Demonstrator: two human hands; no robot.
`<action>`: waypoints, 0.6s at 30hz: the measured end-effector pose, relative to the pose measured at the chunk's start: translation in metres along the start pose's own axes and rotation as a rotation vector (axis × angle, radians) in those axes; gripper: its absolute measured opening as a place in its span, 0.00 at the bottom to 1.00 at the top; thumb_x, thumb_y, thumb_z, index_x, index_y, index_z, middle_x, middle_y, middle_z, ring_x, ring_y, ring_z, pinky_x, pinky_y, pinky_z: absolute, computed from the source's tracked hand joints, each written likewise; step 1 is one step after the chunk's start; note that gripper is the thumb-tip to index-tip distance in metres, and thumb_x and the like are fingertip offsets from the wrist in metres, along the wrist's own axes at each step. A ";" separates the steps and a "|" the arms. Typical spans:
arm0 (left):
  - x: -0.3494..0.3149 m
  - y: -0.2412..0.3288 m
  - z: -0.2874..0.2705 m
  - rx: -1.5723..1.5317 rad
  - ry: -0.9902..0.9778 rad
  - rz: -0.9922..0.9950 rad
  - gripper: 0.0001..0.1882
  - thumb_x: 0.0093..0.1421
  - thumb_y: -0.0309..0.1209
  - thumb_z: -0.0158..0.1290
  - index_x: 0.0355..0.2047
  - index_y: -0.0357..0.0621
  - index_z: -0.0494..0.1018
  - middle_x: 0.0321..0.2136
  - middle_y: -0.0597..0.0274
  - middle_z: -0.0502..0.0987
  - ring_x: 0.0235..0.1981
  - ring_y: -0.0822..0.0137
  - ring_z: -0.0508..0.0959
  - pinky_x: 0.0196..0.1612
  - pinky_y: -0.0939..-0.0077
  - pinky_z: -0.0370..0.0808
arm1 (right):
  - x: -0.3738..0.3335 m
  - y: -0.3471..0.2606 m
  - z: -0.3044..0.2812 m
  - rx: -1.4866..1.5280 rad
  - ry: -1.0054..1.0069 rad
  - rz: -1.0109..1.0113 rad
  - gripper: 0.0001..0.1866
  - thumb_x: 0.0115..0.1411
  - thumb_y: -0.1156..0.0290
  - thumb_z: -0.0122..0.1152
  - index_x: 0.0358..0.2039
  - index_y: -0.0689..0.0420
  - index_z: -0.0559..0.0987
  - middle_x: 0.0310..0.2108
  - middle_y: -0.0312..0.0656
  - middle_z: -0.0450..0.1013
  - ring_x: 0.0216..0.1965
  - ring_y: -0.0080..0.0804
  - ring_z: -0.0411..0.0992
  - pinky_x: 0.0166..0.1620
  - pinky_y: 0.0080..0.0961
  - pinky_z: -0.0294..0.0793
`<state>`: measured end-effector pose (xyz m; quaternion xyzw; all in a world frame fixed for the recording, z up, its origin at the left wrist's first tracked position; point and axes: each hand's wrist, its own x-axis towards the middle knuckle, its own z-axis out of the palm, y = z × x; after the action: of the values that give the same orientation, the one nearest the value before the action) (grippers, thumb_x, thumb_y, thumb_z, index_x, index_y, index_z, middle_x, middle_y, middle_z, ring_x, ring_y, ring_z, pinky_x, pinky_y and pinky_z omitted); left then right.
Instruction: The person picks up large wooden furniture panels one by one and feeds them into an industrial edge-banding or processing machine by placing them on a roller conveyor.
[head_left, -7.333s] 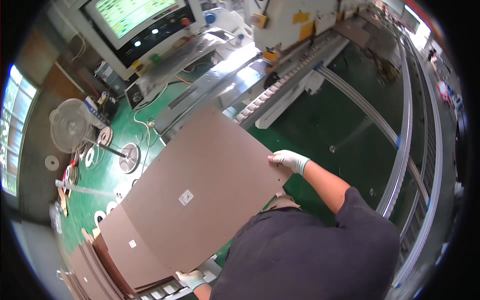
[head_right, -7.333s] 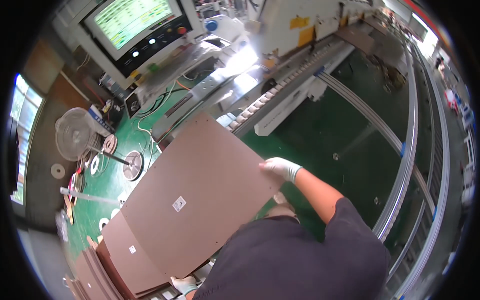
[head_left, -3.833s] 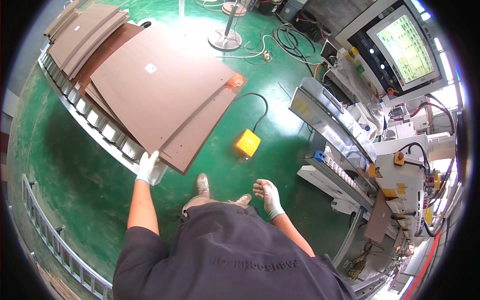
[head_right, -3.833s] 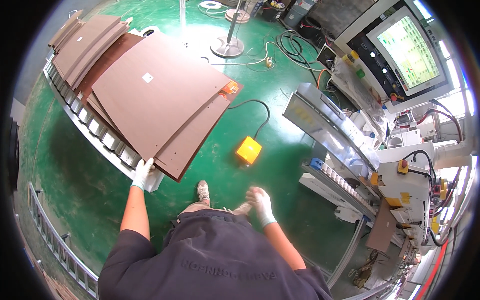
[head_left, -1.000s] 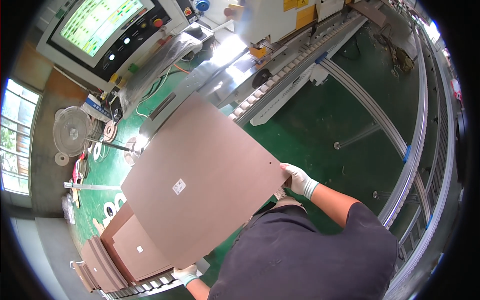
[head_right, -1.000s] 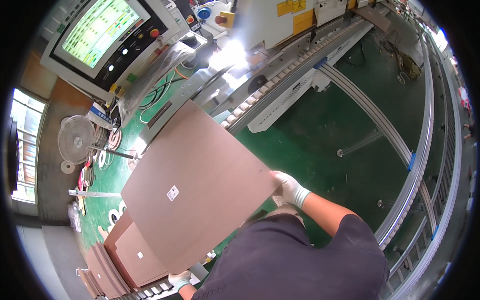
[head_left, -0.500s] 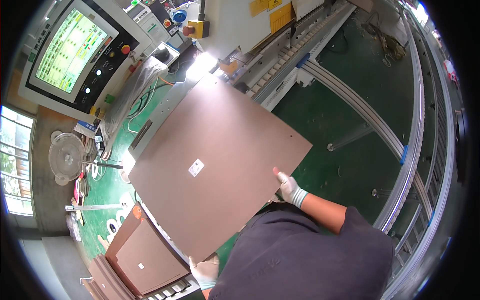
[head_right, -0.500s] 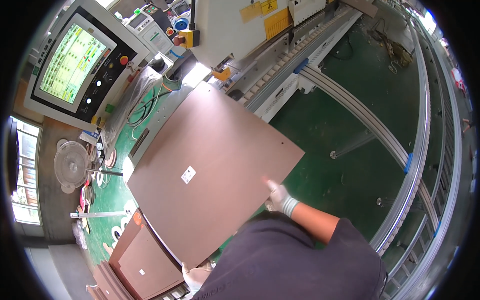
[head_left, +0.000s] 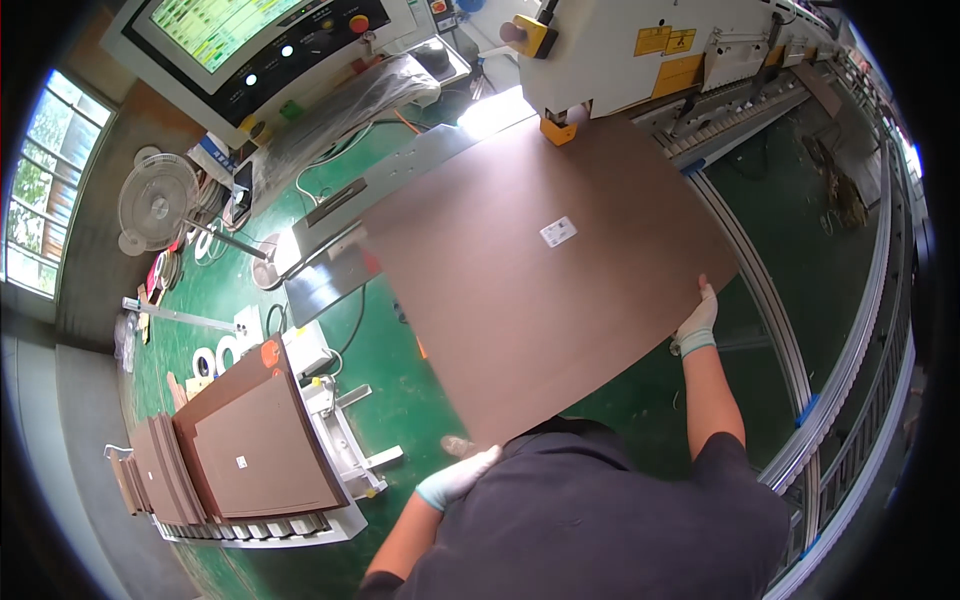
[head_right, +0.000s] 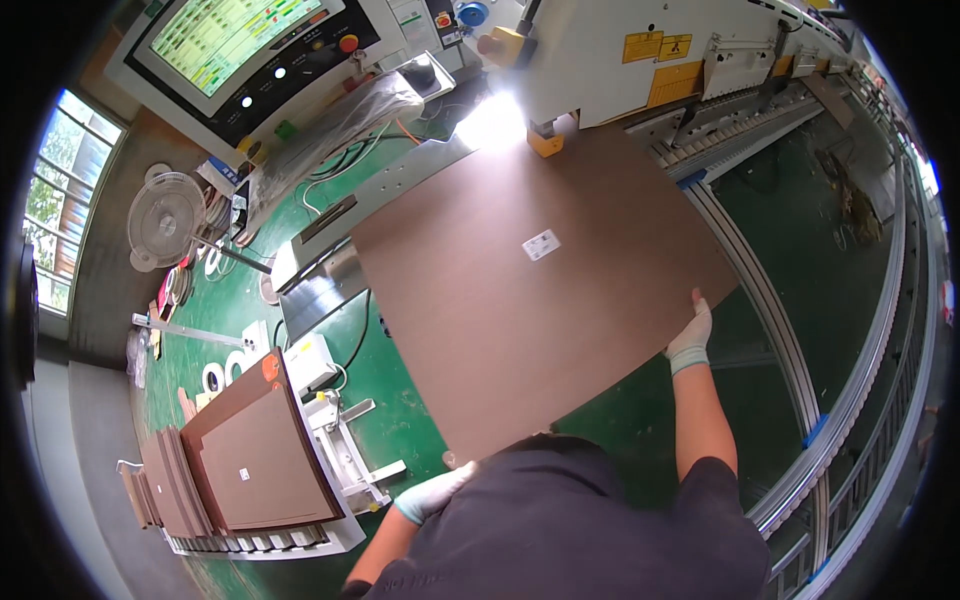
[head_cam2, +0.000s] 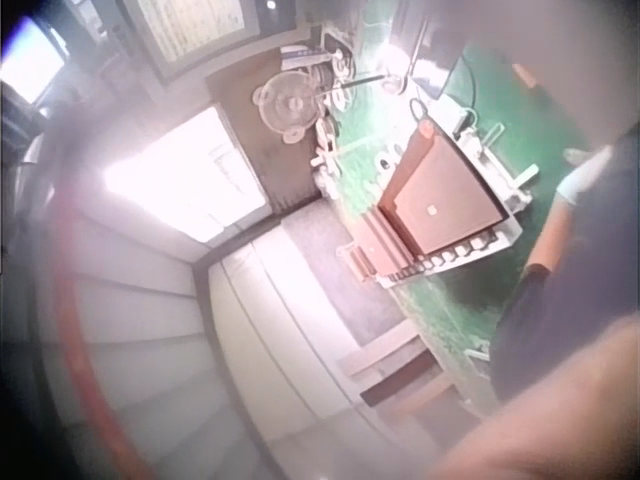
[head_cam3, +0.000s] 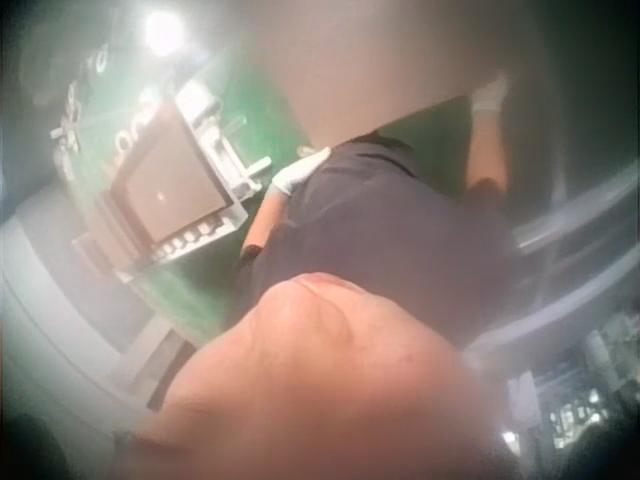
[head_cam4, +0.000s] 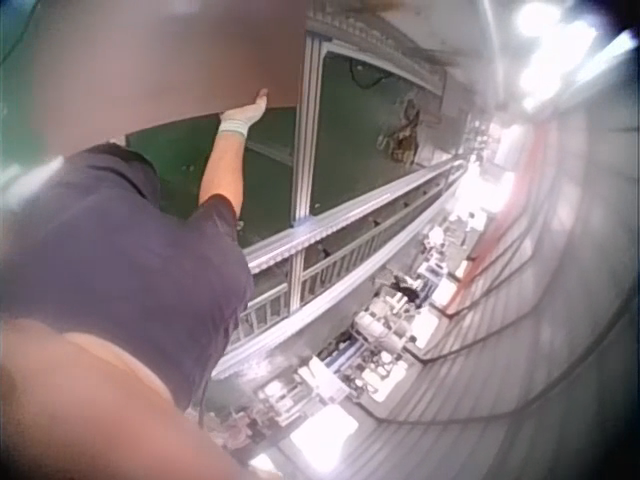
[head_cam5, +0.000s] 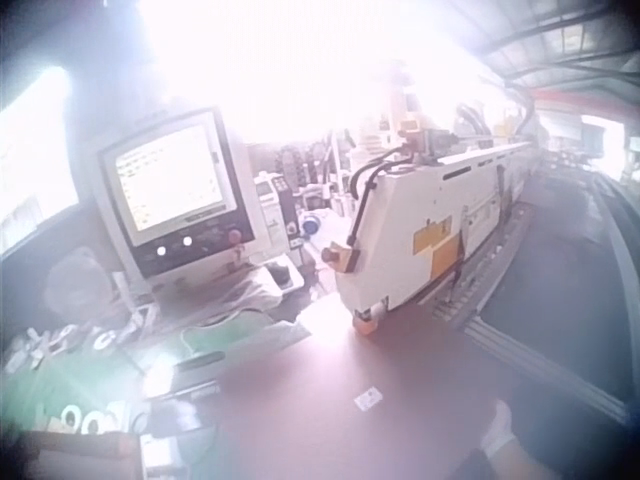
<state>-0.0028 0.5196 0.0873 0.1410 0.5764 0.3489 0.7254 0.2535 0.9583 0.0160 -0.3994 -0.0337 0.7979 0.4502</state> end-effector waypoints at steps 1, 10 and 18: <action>0.009 0.006 -0.004 0.070 -0.096 -0.025 0.32 0.75 0.51 0.37 0.62 0.34 0.67 0.60 0.58 0.70 0.60 0.69 0.68 0.65 0.74 0.63 | 0.002 -0.007 0.002 -0.014 0.006 -0.078 0.30 0.68 0.49 0.50 0.62 0.55 0.69 0.62 0.45 0.67 0.61 0.49 0.65 0.62 0.47 0.64; 0.078 0.022 -0.021 0.820 -0.042 0.423 0.37 0.70 0.56 0.42 0.60 0.31 0.67 0.61 0.38 0.69 0.62 0.46 0.69 0.65 0.65 0.64 | -0.121 0.163 0.031 0.012 0.038 0.229 0.35 0.64 0.40 0.54 0.63 0.52 0.69 0.62 0.42 0.68 0.60 0.46 0.65 0.65 0.45 0.61; -0.011 -0.221 -0.198 0.327 0.924 0.000 0.31 0.69 0.51 0.47 0.58 0.34 0.69 0.54 0.42 0.76 0.58 0.50 0.74 0.60 0.60 0.71 | -0.083 0.139 -0.003 -0.094 -0.051 0.054 0.35 0.67 0.42 0.48 0.64 0.54 0.68 0.64 0.42 0.67 0.63 0.46 0.64 0.66 0.45 0.61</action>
<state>-0.1127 0.3145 -0.0976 0.0833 0.8852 0.2798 0.3623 0.1821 0.8134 0.0072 -0.4005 -0.0718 0.8172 0.4083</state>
